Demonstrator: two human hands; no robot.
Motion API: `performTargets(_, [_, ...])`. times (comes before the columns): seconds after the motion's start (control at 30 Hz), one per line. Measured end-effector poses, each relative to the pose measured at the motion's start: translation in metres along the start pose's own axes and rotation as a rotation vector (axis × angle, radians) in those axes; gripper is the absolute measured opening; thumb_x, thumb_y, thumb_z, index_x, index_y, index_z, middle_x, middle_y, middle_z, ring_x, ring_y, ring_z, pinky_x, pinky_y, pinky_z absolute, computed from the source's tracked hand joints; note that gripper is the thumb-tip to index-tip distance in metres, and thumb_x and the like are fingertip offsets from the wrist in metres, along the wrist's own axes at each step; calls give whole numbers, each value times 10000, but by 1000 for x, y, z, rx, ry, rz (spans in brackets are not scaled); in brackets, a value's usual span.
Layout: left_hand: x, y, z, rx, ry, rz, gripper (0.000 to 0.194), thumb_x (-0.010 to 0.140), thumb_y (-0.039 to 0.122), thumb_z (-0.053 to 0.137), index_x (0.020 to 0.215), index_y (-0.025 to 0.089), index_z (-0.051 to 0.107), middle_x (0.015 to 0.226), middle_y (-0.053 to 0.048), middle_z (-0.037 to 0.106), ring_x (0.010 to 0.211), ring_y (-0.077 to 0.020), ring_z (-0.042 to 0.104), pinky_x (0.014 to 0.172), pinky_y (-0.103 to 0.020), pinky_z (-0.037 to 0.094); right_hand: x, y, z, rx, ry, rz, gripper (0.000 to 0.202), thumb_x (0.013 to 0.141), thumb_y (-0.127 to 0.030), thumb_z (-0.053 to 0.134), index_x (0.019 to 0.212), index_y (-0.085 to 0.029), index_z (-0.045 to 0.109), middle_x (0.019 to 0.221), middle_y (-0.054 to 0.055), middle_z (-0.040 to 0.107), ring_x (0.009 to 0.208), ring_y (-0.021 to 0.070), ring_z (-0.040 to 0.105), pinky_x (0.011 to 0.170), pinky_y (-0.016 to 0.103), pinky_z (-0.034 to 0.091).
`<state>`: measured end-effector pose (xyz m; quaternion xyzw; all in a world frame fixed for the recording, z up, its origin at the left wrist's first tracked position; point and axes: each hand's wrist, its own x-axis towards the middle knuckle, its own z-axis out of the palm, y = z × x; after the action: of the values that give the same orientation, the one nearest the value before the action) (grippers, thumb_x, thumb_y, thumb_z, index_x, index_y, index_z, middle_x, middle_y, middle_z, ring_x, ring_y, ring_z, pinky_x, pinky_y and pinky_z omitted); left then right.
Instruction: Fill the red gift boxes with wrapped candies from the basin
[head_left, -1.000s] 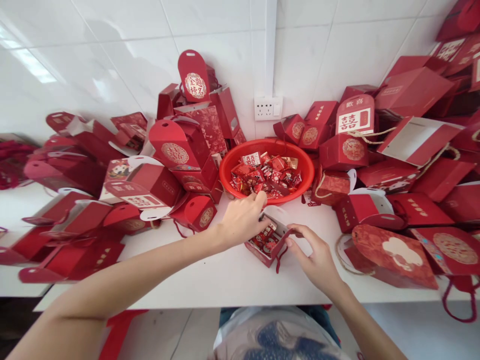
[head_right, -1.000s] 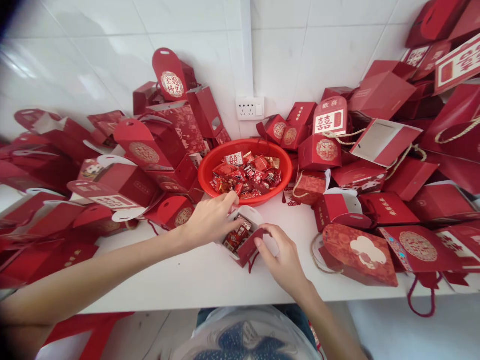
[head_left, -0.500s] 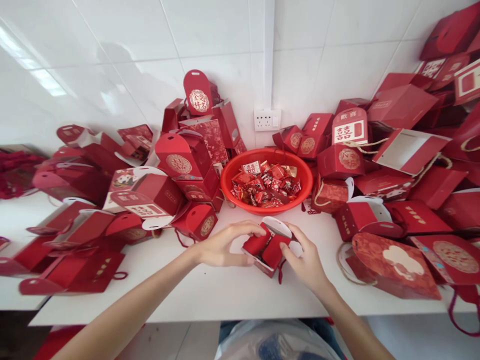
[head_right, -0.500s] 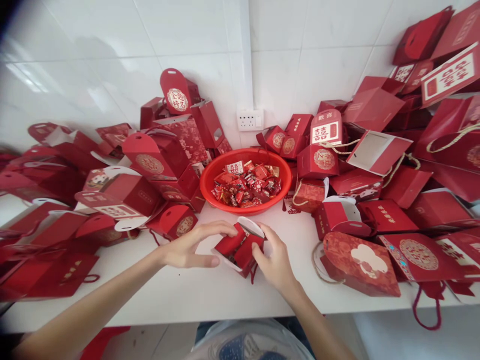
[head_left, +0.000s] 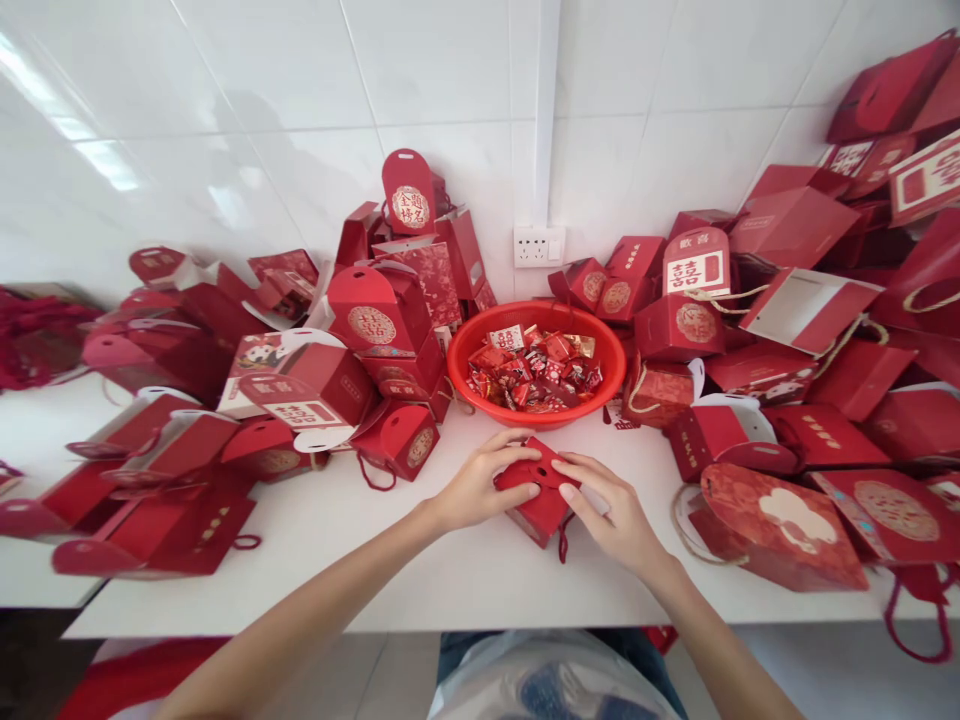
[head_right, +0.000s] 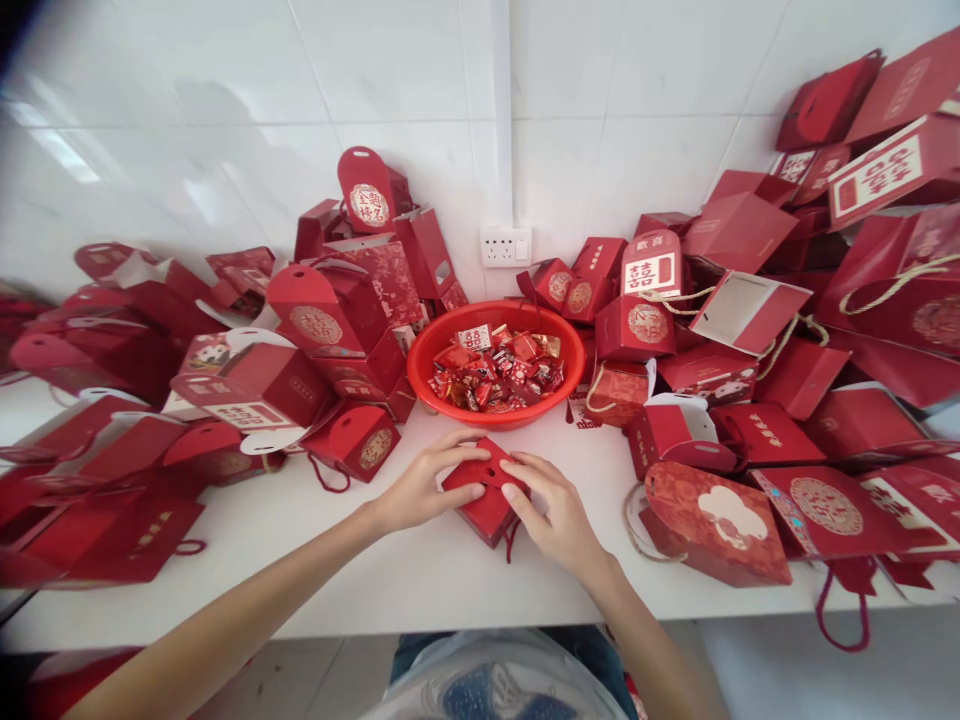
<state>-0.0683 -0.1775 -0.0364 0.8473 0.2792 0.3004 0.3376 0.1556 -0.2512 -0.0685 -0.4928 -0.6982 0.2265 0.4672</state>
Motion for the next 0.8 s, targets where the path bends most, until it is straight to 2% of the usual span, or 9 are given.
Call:
performTargets(0.1, [-3,1,4,-23,76,-104,204,890,287,710,1067,187,732,1297,-135,631,1225,-248,629,1093,-434,488,0,1,1,21,22,38,366,975,-384,582,1292,-241,697,1314,126,709,1184,266,692,1034,472,557])
performTargets(0.23, [-3,3,11,-11,188,-199,91,855,262,733,899,182,733,1137,-96,652,1131,-228,649,1054,-413,505,-5,6,0,95,42,211,435,959,-459,579,1303,-205,661,1262,152,732,1047,262,744,865,412,626])
performTargets(0.3, [-2,4,14,-1,216,-204,71,841,241,735,881,184,721,1111,-85,647,1129,-225,644,1042,-403,511,-10,8,-2,110,26,283,426,946,-492,581,1237,-195,677,1197,150,757,1015,268,752,828,403,627])
performTargets(0.4, [-1,4,18,18,243,-217,110,848,222,701,950,184,695,1077,-74,655,1080,-212,656,1002,-393,532,-16,9,-4,144,-1,353,392,936,-503,581,1176,-206,674,1132,129,777,1019,271,747,876,421,595])
performTargets(0.5, [1,3,19,33,252,-244,192,854,226,676,1040,184,663,1075,-72,667,1038,-204,665,955,-384,550,-16,6,-2,314,9,448,366,845,-453,683,1126,-219,656,943,80,791,929,263,740,883,429,562])
performTargets(0.63, [6,2,15,53,219,-296,215,816,239,705,1021,183,668,1068,-65,666,942,-183,661,882,-347,562,-9,-1,1,531,3,531,440,692,-337,764,1085,-218,606,647,-36,683,675,211,688,788,395,551])
performTargets(0.8, [10,1,10,9,178,-383,222,781,271,736,970,176,665,1017,-32,651,698,-106,574,711,-263,541,6,-13,-11,778,17,620,440,668,-316,723,1072,-222,575,647,-60,615,613,180,668,679,345,544])
